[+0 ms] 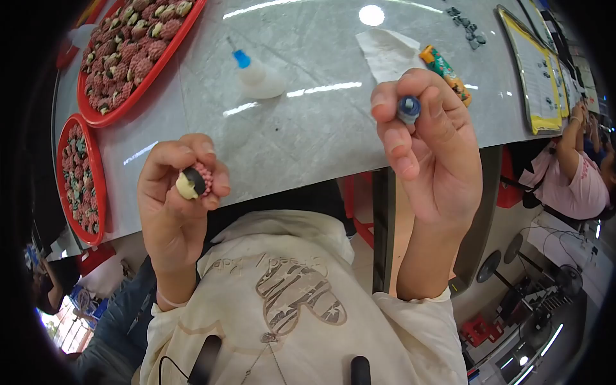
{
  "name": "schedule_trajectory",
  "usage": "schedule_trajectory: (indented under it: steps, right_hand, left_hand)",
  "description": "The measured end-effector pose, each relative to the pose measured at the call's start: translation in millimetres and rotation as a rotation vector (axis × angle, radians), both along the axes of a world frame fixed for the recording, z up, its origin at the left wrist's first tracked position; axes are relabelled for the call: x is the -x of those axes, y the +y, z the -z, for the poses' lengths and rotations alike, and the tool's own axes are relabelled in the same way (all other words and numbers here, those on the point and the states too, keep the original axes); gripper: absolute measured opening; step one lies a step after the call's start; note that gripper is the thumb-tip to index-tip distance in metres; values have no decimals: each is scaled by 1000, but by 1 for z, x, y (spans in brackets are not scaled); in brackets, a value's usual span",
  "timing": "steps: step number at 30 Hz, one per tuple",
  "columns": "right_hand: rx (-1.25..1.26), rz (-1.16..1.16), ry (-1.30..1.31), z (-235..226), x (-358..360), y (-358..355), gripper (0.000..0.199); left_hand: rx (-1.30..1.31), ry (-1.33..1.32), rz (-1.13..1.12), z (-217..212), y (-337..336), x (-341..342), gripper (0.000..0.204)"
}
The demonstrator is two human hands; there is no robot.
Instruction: The person applies glue to figurine heads using a needle-tip bottle, attaches figurine body parts to them by hand, and places the assembled pieces into a tray.
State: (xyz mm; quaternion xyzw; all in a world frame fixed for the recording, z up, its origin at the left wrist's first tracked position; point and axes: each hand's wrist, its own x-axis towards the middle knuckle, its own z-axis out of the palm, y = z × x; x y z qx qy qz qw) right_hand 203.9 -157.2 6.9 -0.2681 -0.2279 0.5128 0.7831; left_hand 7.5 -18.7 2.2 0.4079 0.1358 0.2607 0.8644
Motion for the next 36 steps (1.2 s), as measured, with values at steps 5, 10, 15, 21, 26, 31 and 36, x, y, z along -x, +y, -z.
schedule_trajectory:
  steps: [5, 10, 15, 21, 26, 31, 36]
  right_hand:
    - [223, 50, -262, -19, 33, 12, 23]
    - [208, 250, -912, -24, 61, 28, 26]
    - [111, 220, -1133, -25, 66, 32, 26]
    - [99, 216, -1416, -36, 70, 33, 19]
    - [71, 198, -1558, -38, 69, 33, 20]
    - [175, 188, -1656, -52, 83, 32, 20]
    - [267, 247, -1692, -43, 84, 39, 21]
  left_hand:
    - [-88, 139, 32, -4, -3, 0, 39]
    - [-20, 125, 15, -5, -6, 2, 40]
    - [-26, 151, -29, -7, -9, 5, 39]
    - [-83, 126, -74, -1, -10, 5, 39]
    - [-295, 77, -127, 4, -8, 10, 35]
    - [-670, 25, -231, 4, -5, 12, 26]
    - [-563, 35, -178, 2, -4, 10, 26]
